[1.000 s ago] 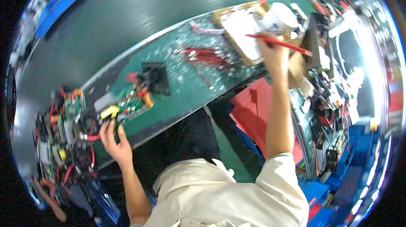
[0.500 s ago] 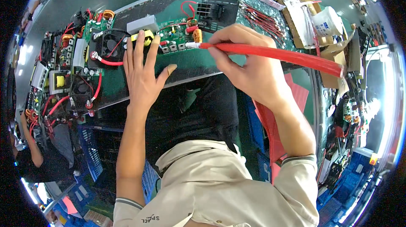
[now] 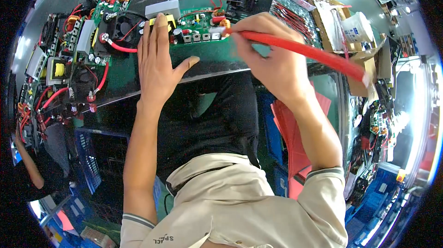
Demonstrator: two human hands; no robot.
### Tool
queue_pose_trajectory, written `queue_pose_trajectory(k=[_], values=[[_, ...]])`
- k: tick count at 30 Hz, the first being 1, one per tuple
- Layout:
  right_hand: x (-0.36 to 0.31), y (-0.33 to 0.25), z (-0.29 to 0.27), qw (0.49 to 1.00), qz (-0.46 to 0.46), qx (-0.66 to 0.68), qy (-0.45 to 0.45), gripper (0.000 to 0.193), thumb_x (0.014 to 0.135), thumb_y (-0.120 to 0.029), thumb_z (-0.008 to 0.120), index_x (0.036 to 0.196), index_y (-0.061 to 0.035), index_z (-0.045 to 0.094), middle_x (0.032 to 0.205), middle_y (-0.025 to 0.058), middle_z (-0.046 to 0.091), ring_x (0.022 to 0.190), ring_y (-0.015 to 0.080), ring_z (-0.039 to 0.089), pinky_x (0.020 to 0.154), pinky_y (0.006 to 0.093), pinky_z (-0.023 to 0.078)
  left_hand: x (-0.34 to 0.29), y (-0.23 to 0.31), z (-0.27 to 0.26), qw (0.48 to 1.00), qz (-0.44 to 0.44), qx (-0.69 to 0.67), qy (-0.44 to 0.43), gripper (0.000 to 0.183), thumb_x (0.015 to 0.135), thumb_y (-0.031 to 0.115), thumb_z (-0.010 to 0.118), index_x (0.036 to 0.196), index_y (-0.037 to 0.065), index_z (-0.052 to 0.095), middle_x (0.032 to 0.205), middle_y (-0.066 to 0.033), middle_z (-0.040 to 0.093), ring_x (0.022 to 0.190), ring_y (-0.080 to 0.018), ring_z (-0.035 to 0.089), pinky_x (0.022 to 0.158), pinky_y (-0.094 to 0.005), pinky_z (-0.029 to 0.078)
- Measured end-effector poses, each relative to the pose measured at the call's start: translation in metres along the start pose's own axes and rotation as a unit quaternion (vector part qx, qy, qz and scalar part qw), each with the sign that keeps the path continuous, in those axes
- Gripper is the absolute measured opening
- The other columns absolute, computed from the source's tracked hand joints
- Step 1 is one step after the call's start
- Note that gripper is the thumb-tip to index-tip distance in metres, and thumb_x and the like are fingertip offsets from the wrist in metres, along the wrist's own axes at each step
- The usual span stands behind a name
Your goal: Assembling components onto electronic circuit boards, including applying thermal paste and mounting cooling fans.
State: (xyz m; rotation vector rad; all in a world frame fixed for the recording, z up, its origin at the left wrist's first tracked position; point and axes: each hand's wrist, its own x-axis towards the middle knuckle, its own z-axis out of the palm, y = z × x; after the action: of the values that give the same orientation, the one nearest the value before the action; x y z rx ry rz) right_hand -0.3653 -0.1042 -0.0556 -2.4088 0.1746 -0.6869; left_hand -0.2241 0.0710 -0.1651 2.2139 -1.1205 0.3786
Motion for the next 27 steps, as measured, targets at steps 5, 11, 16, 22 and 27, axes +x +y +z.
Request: queue_pose_trajectory(k=[5, 11, 16, 22, 27], values=[[0.002, -0.005, 0.015, 0.999, 0.013, -0.004, -0.034, 0.014, 0.084, 0.005, 0.069, 0.097, 0.0004, 0.068, 0.091, 0.0062, 0.067, 0.08, 0.011, 0.064, 0.066, 0.0217, 0.051, -0.001, -0.001, 0.0, 1.0, 0.008, -0.013, 0.01, 0.102, 0.075, 0.041, 0.079, 0.153, 0.006, 0.024, 0.156, -0.0144, 0.033, 0.145, -0.0387, 0.027, 0.116, -0.0487, 0.026], [0.006, -0.012, 0.022, 1.0, 0.005, 0.02, -0.005, 0.012, 0.085, 0.004, 0.069, 0.097, -0.0007, 0.069, 0.088, 0.0041, 0.067, 0.079, 0.0095, 0.064, 0.064, 0.0215, 0.05, -0.003, -0.004, 0.002, 1.0, 0.004, -0.023, 0.013, 0.102, 0.076, 0.041, 0.079, 0.153, 0.004, 0.024, 0.155, -0.0154, 0.034, 0.144, -0.0393, 0.028, 0.115, -0.0491, 0.026], [0.012, -0.008, 0.029, 1.0, 0.002, 0.024, 0.011, 0.014, 0.085, 0.005, 0.068, 0.098, 0.0002, 0.068, 0.09, 0.0054, 0.067, 0.08, 0.0094, 0.064, 0.066, 0.0231, 0.051, -0.002, -0.002, 0.0, 1.0, -0.001, -0.023, 0.017, 0.102, 0.075, 0.041, 0.078, 0.153, 0.004, 0.023, 0.155, -0.016, 0.034, 0.144, -0.0396, 0.028, 0.115, -0.0498, 0.027], [0.016, -0.014, 0.042, 0.999, -0.026, 0.009, -0.036, 0.011, 0.088, 0.003, 0.068, 0.098, 0.0008, 0.069, 0.093, 0.0047, 0.068, 0.08, 0.0103, 0.064, 0.069, 0.022, 0.051, -0.001, -0.003, 0.0, 0.999, -0.003, -0.031, 0.018, 0.102, 0.074, 0.041, 0.079, 0.152, 0.003, 0.024, 0.154, -0.0163, 0.035, 0.143, -0.0407, 0.03, 0.114, -0.0511, 0.028], [0.017, -0.022, 0.009, 0.989, 0.099, 0.104, 0.024, 0.011, 0.092, 0.006, 0.061, 0.102, 0.0041, 0.065, 0.099, 0.0098, 0.068, 0.09, 0.0145, 0.069, 0.08, 0.0245, 0.056, -0.001, -0.001, 0.0, 0.999, 0.003, -0.039, 0.027, 0.102, 0.075, 0.04, 0.079, 0.153, 0.004, 0.024, 0.154, -0.016, 0.035, 0.144, -0.0402, 0.029, 0.115, -0.0504, 0.028]])
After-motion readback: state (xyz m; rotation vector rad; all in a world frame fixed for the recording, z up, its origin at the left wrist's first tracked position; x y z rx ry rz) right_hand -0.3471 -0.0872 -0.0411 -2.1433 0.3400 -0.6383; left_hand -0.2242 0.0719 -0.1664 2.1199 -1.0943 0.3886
